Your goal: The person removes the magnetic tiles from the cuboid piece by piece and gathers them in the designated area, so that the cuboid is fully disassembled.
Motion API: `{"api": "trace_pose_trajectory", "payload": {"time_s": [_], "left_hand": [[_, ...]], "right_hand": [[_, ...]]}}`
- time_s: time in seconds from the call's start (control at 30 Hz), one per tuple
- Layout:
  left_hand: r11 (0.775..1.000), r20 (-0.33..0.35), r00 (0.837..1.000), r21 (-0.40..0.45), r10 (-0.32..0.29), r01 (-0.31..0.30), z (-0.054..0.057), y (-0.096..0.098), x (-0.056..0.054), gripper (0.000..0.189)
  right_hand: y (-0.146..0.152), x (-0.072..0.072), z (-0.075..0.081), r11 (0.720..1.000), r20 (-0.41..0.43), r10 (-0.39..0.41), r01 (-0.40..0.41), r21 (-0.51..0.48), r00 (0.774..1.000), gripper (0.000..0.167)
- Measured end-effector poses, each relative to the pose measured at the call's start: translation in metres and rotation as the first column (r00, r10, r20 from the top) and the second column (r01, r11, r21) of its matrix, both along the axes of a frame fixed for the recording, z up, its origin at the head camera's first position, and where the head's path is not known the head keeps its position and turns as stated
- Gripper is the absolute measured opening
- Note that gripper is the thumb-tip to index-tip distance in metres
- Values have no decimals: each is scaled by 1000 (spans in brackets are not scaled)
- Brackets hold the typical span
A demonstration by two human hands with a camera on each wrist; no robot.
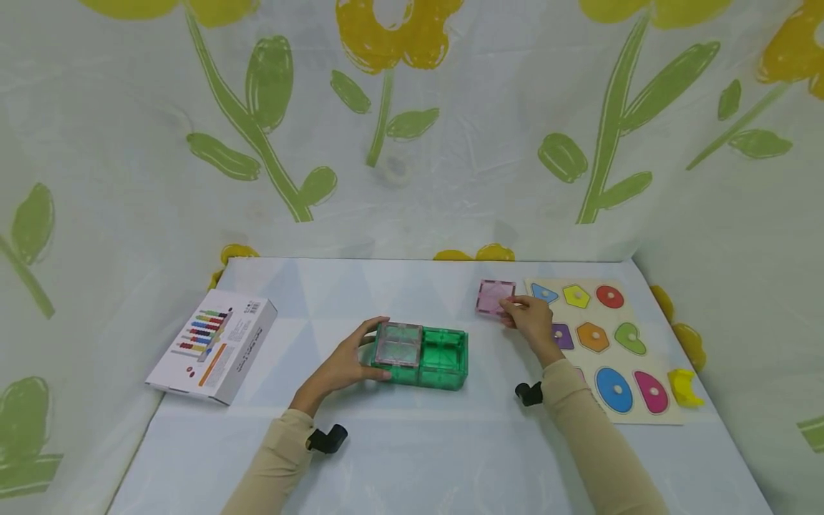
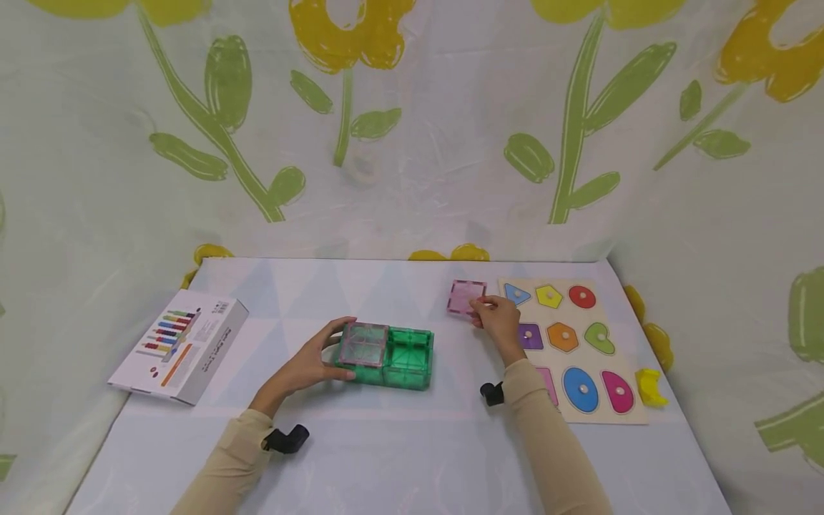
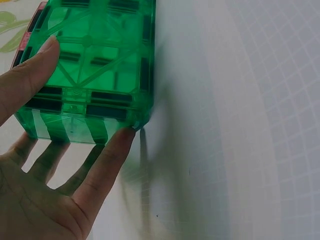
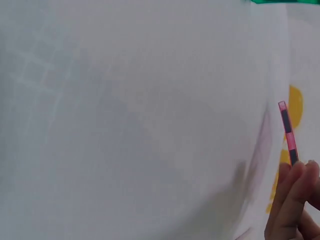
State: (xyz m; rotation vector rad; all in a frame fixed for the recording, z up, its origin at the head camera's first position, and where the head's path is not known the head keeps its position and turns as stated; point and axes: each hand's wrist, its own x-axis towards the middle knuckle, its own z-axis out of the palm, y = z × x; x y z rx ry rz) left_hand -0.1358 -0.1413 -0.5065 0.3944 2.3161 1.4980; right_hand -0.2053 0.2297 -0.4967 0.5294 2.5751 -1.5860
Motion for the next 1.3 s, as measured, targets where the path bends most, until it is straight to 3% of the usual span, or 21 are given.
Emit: {"api": "trace_pose_trajectory", "payload": {"time_s": [0.23, 0.6, 0.87, 1.3], "left_hand": [[1000, 7, 1000, 1, 3, -3, -1, 0, 1, 104], [1000, 12, 1000, -7, 3, -3, 1, 0, 0, 102], [1000, 13, 1000, -13, 6, -6, 2, 2, 1, 102], [1000, 18, 1000, -24, 20, -20, 3, 2, 1, 102]], "right_hand": [[10, -6, -3, 992, 26, -50, 46, 122, 998, 43], [14, -22, -6, 974, 74, 7, -23, 226, 997, 41], [10, -23, -6, 963, 46, 9, -21, 268, 999, 40], [7, -23, -4, 910, 79, 123, -144, 389, 989, 35]]}}
